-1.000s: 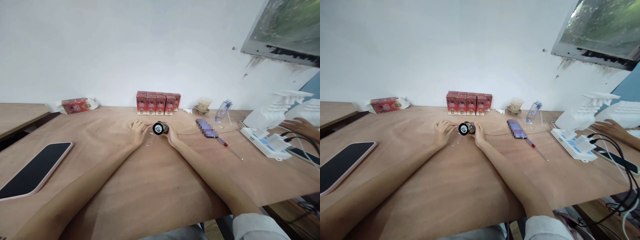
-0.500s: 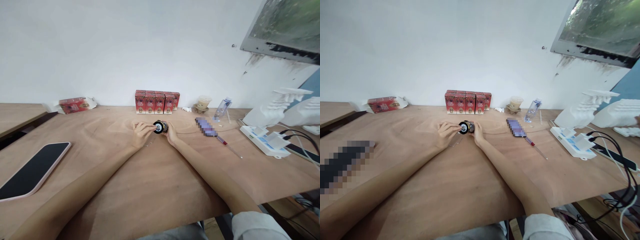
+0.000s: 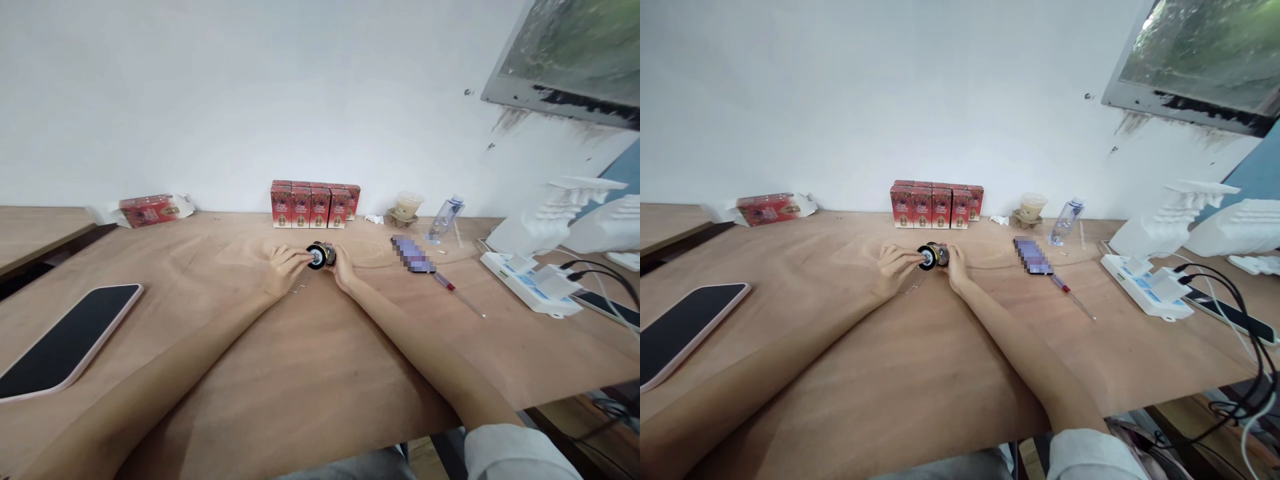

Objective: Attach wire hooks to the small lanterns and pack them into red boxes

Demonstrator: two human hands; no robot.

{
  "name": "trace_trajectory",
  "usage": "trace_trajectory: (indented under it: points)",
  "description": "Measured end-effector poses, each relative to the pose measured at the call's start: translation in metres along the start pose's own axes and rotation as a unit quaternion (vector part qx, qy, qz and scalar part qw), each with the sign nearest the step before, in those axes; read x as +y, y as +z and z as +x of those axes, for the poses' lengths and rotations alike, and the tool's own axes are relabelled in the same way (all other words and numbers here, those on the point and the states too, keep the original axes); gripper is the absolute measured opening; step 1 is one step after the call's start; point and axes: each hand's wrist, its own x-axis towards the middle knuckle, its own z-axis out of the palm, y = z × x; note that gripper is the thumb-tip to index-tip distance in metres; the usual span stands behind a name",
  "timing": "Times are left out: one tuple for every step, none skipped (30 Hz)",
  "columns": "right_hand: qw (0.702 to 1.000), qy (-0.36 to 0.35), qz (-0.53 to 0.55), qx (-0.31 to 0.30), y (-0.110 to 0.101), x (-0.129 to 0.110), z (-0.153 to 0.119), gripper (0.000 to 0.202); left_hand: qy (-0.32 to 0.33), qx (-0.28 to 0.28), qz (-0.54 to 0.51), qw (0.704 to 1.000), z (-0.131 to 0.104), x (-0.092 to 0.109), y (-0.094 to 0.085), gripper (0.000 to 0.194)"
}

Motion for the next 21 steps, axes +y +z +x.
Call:
trace_trajectory:
  points:
    - [1.000,-0.001,-0.001,-0.001,0.0000,0.0004,0.0000,0.018,0.002,-0.006,0.009,1.000,-0.0001,0.0002,-0.0003,0.021]
    - [1.000,-0.002,-0.002,-0.001,0.0000,0.0008,-0.0001,0.018,0.005,-0.011,0.019,1.000,-0.0003,0.0003,-0.0006,0.021]
    - [1.000,-0.003,-0.003,0.000,-0.0001,0.0012,-0.0001,0.018,0.008,-0.013,0.030,0.999,-0.0005,0.0004,-0.0008,0.021]
    - [1.000,-0.004,-0.004,0.000,-0.0002,0.0015,0.0000,0.019,0.011,-0.012,0.040,0.999,-0.0009,0.0005,-0.0008,0.021]
    - [1.000,-0.005,-0.005,0.001,-0.0003,0.0018,0.0000,0.019,0.015,-0.010,0.050,0.999,-0.0013,0.0005,-0.0007,0.021]
    - [1.000,-0.006,-0.007,0.000,-0.0003,0.0021,0.0001,0.019,0.017,-0.008,0.058,0.998,-0.0017,0.0005,-0.0005,0.021]
    - [1.000,-0.007,-0.008,-0.001,-0.0004,0.0022,0.0001,0.019,0.019,-0.007,0.065,0.998,-0.0022,0.0006,-0.0001,0.021]
    - [1.000,-0.008,-0.009,-0.003,-0.0004,0.0023,0.0001,0.019,0.019,-0.005,0.073,0.997,-0.0026,0.0007,0.0003,0.021]
    - [1.000,-0.009,-0.011,-0.005,-0.0003,0.0024,-0.0001,0.019,0.021,-0.003,0.081,0.997,-0.0029,0.0009,0.0007,0.021]
    - [1.000,-0.011,-0.012,-0.007,-0.0003,0.0023,-0.0002,0.019,0.025,0.000,0.087,0.996,-0.0031,0.0011,0.0010,0.021]
    - [1.000,-0.012,-0.013,-0.008,-0.0002,0.0022,-0.0005,0.020,0.031,0.004,0.092,0.995,-0.0032,0.0014,0.0013,0.021]
    - [1.000,-0.014,-0.014,-0.008,-0.0001,0.0021,-0.0008,0.020,0.038,0.007,0.095,0.995,-0.0031,0.0018,0.0014,0.021]
    - [1.000,-0.015,-0.015,-0.007,0.0000,0.0019,-0.0011,0.020,0.043,0.009,0.095,0.995,-0.0029,0.0021,0.0015,0.021]
    - [1.000,-0.017,-0.016,-0.007,0.0001,0.0018,-0.0014,0.020,0.042,0.008,0.093,0.995,-0.0027,0.0024,0.0015,0.021]
    - [1.000,-0.018,-0.017,-0.007,0.0002,0.0018,-0.0016,0.020,0.036,0.005,0.088,0.995,-0.0024,0.0026,0.0015,0.020]
    - [1.000,-0.019,-0.017,-0.008,0.0002,0.0018,-0.0017,0.020,0.025,0.001,0.083,0.996,-0.0022,0.0027,0.0016,0.019]
    - [1.000,-0.020,-0.018,-0.009,0.0002,0.0020,-0.0016,0.020,0.012,-0.004,0.077,0.997,-0.0021,0.0027,0.0018,0.018]
    - [1.000,-0.020,-0.017,-0.011,0.0001,0.0022,-0.0015,0.020,0.001,-0.009,0.070,0.997,-0.0020,0.0025,0.0021,0.018]
    - [1.000,-0.020,-0.017,-0.013,0.0000,0.0024,-0.0012,0.020,-0.007,-0.011,0.060,0.998,-0.0019,0.0022,0.0026,0.017]
    - [1.000,-0.019,-0.018,-0.015,-0.0003,0.0026,-0.0009,0.021,-0.015,-0.012,0.044,0.999,-0.0019,0.0017,0.0032,0.016]
    - [1.000,-0.018,-0.018,-0.017,-0.0005,0.0028,-0.0006,0.021,-0.026,-0.011,0.020,0.999,-0.0017,0.0012,0.0040,0.014]
